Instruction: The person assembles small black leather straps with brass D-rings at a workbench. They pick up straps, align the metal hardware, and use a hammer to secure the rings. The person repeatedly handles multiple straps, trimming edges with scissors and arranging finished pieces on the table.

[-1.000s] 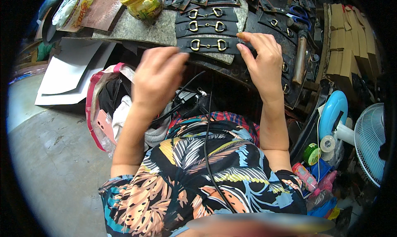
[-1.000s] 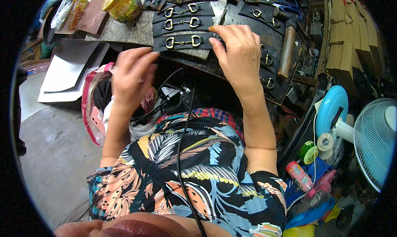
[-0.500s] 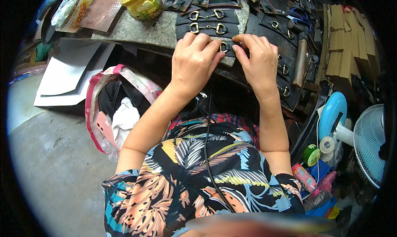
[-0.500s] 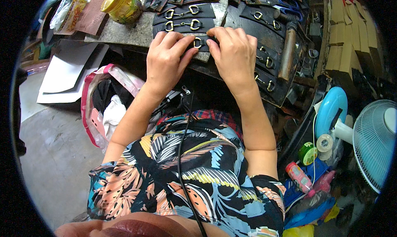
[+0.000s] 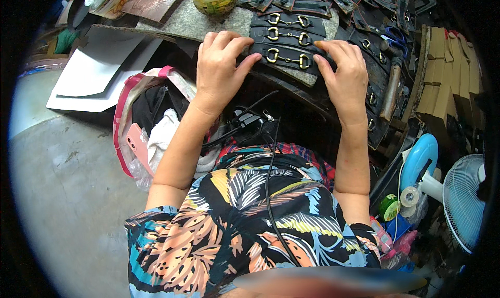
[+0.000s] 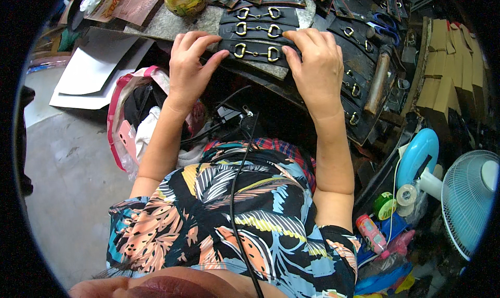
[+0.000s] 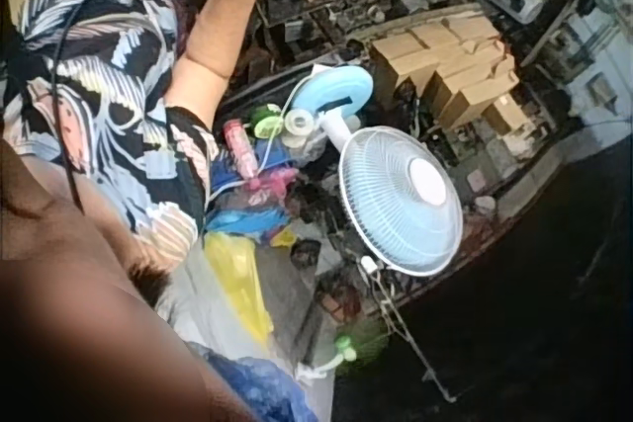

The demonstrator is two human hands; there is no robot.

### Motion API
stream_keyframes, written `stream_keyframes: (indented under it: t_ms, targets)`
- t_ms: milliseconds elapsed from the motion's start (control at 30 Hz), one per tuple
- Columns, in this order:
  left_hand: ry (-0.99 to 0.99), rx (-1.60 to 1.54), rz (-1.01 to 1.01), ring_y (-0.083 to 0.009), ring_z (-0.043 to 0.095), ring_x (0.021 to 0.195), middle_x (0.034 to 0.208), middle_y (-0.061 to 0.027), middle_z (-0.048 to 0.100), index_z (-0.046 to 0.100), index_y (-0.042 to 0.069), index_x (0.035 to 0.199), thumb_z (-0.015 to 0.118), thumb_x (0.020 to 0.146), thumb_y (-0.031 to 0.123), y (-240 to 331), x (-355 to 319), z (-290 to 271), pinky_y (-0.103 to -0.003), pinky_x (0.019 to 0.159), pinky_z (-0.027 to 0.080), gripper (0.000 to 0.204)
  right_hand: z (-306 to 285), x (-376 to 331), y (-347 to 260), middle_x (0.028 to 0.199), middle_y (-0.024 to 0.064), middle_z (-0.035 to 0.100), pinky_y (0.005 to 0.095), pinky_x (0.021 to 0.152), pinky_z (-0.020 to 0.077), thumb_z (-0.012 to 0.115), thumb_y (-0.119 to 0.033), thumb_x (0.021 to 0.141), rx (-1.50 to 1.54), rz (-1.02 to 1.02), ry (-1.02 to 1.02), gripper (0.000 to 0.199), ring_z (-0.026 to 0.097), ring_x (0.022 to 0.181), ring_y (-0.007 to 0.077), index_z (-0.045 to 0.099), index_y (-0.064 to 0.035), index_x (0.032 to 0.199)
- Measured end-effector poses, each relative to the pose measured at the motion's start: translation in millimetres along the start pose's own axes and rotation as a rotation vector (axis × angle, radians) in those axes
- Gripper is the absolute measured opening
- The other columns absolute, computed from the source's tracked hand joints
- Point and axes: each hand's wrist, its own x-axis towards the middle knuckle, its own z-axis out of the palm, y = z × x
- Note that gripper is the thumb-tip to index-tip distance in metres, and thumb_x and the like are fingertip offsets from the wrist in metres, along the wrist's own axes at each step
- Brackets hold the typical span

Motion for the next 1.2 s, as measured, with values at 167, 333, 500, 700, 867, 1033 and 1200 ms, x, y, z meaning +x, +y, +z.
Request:
stream_keyframes:
  t_ms: [167,333,500,700,867,1033,1200]
  targets:
    - [0.019,-0.016,-0.013,-0.0304,0.06,0.095,0.1,-0.006,0.068,0.074,0.008,0.099,0.083,0.078,0.018,-5.3,10.5,2.3,-0.041,0.084,0.051,0.025,-5.1,4.8,5.4,0.103,0.0041,0.072,0.0402,0.086,0.0487,0.079,-0.016,0.083,0.02,0.005,0.01,0.023,0.064,0.1,0.0268,0.076,-0.0134,0.106]
    - [0.006,0.018,0.097,-0.0301,0.062,0.097,0.107,-0.0049,0.07,0.074,0.008,0.104,0.078,0.083,0.016,-12.5,34.7,12.2,-0.04,0.088,0.053,0.023,-14.1,25.5,18.0,0.104,0.007,0.074,0.0408,0.089,0.0511,0.075,-0.015,0.087,0.053,-0.039,0.009,0.021,0.064,0.101,0.029,0.076,-0.0109,0.108]
    - [-0.011,0.046,0.085,-0.0284,0.064,0.1,0.11,-0.005,0.072,0.074,0.007,0.108,0.078,0.082,0.014,-17.6,43.1,21.1,-0.039,0.091,0.054,0.027,-17.0,41.3,23.2,0.112,0.0132,0.074,0.039,0.091,0.053,0.068,-0.012,0.095,0.024,0.045,-0.102,0.03,0.068,0.104,0.0298,0.071,-0.0071,0.124]
    - [0.006,-0.051,0.055,-0.0313,0.065,0.106,0.115,-0.0092,0.074,0.073,0.006,0.113,0.075,0.084,0.009,-24.2,40.5,24.2,-0.041,0.095,0.053,0.029,-8.0,50.0,34.0,0.116,0.0159,0.074,0.0368,0.093,0.0546,0.065,-0.012,0.098,0.128,0.23,-0.215,0.03,0.072,0.102,0.0288,0.069,-0.0054,0.128]
    - [0.011,-0.185,0.015,-0.034,0.065,0.111,0.118,-0.0129,0.074,0.073,0.004,0.114,0.069,0.087,0.002,-32.1,37.1,20.5,-0.042,0.098,0.052,0.027,-4.9,45.0,41.5,0.118,0.015,0.074,0.0366,0.095,0.0539,0.062,-0.01,0.1,0.201,0.244,-0.223,0.029,0.072,0.106,0.0291,0.069,-0.0064,0.127]
    - [0.04,-0.176,0.025,-0.0342,0.066,0.109,0.114,-0.0122,0.074,0.074,0.004,0.108,0.073,0.086,0.005,-33.0,33.1,23.0,-0.042,0.097,0.052,0.022,-2.4,40.2,30.7,0.117,0.0082,0.071,0.04,0.096,0.0526,0.064,-0.012,0.097,-0.035,0.013,-0.196,0.026,0.064,0.113,0.0303,0.074,-0.0113,0.121]
    - [0.03,-0.165,0.063,-0.0333,0.065,0.111,0.117,-0.0118,0.073,0.074,0.005,0.111,0.074,0.087,0.008,-37.1,32.6,22.4,-0.042,0.099,0.051,0.024,1.7,39.5,26.6,0.116,0.0087,0.07,0.0399,0.096,0.0525,0.065,-0.013,0.097,-0.101,0.0,-0.194,0.023,0.064,0.111,0.0306,0.075,-0.0111,0.118]
